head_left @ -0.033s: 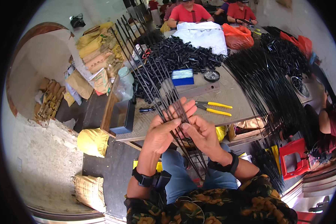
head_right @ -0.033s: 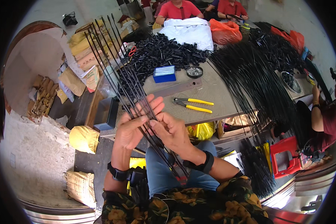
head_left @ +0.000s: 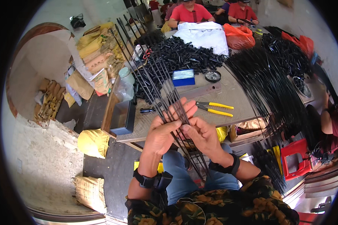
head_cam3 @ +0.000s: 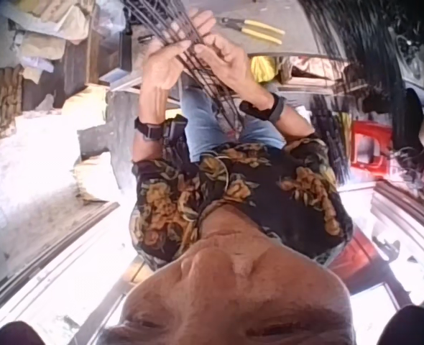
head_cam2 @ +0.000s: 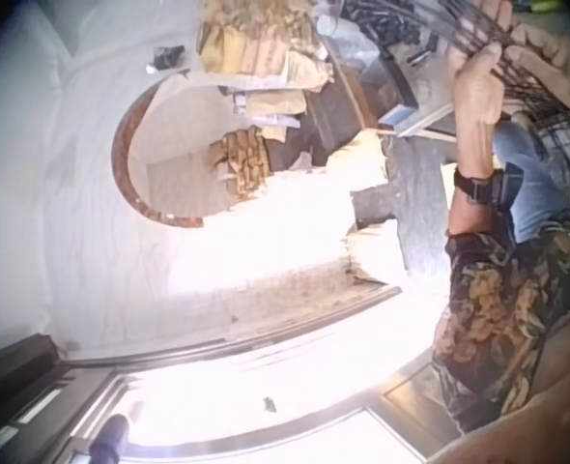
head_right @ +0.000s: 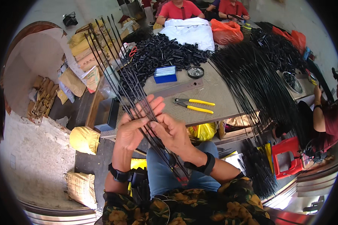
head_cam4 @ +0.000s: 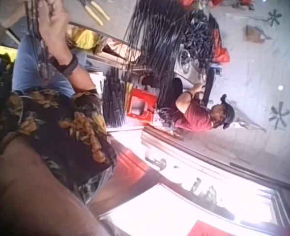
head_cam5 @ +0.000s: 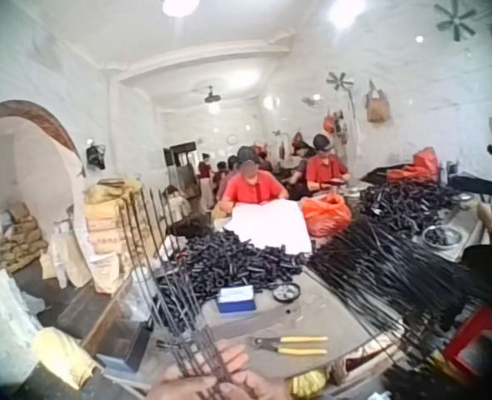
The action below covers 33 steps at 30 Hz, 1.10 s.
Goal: Assembling and inspecting umbrella ribs and components at a factory workbench.
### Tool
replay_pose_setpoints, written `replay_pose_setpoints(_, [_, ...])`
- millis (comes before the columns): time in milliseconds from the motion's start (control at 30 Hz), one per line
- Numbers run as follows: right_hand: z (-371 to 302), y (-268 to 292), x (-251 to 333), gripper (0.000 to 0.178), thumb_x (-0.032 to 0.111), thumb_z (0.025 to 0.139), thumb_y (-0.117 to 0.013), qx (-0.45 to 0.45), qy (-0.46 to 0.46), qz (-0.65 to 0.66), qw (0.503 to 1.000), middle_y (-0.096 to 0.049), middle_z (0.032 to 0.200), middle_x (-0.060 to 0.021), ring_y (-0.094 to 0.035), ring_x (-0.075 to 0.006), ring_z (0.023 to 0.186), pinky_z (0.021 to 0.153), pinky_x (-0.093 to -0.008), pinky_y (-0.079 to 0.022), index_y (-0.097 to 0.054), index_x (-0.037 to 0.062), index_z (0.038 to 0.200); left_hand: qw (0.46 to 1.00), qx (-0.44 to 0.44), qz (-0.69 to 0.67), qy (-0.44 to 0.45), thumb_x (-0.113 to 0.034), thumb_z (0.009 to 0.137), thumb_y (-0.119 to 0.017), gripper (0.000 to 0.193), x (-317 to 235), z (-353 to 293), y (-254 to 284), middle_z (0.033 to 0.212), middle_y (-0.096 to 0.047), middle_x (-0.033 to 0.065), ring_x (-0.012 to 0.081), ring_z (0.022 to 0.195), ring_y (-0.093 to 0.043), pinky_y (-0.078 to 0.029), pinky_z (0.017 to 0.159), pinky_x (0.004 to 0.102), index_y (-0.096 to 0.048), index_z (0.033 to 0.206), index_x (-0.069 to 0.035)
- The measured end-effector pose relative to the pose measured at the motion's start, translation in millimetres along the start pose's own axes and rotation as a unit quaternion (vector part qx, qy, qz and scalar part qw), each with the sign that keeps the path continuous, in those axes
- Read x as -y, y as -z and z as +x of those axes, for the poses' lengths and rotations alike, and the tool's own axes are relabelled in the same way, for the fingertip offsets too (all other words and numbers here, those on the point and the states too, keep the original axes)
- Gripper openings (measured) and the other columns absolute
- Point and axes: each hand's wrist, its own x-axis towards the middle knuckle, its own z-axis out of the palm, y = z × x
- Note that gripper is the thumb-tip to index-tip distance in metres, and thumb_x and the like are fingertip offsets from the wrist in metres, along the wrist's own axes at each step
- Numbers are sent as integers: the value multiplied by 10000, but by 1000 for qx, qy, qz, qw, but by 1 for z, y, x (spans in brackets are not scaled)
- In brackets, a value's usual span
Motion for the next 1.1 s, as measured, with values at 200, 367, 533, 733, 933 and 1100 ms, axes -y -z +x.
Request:
replay_pose_setpoints(200, [-17, -14, 6, 235, 208, 978, -434, 70, -112, 108, 985, -579, 761, -18, -547, -52, 631, 572, -203, -463, -467, 5, 1091, 990, -73, 21, -117, -182, 964, -415, 468, 8, 6, -6, 1338, -416, 264, 333, 1243, -437, -377, 1020, 404, -318, 1347, 68])
replay_pose_setpoints(367, [-18, 9, 16, 257, 250, 987, -414, 138, -157, 108, 972, -489, 648, -4, -438, -44, 483, 428, -196, -363, -496, 19, 1066, 949, -70, 308, 1, -279, 943, -493, 405, -4, -10, 7, 988, -651, 173, 223, 896, -645, -526, 730, 294, -529, 1168, 56])
replay_pose_setpoints(533, [-21, 80, 88, 228, 180, 981, -426, 167, -259, 14, 951, -590, 685, -67, -527, -83, 473, 422, -199, -410, -550, 17, 1082, 789, -173, 585, 70, -138, 830, -641, 264, -131, -79, 27, 848, -674, 85, 136, 790, -638, -502, 714, 251, -643, 1041, 22])
replay_pose_setpoints(733, [-40, 107, 130, 217, 160, 974, -431, 121, -323, -48, 937, -609, 671, -134, -558, -138, 457, 429, -234, -438, -529, -28, 1017, 661, -313, 681, 36, -407, 891, -521, 484, -285, -108, 79, 927, -653, 145, 160, 818, -624, -494, 729, 274, -591, 1123, 12])
replay_pose_setpoints(933, [34, 92, 142, 241, 190, 965, -453, 99, -216, -52, 970, -607, 657, -101, -577, -149, 443, 407, -231, -450, -534, -33, 1007, 661, -170, 729, 53, -390, 914, -481, 467, -281, 5, 44, 1021, -651, 99, 162, 924, -611, -436, 884, 282, -579, 1177, -18])
replay_pose_setpoints(1100, [22, 74, 98, 253, 196, 977, -429, 112, -210, 40, 970, -614, 714, -110, -618, -163, 517, 466, -242, -512, -501, -28, 1073, 701, -101, 699, -96, -185, 727, -754, 858, -85, 43, 20, 1416, -371, 161, 209, 1328, -319, -262, 1076, 318, -267, 1402, 19])
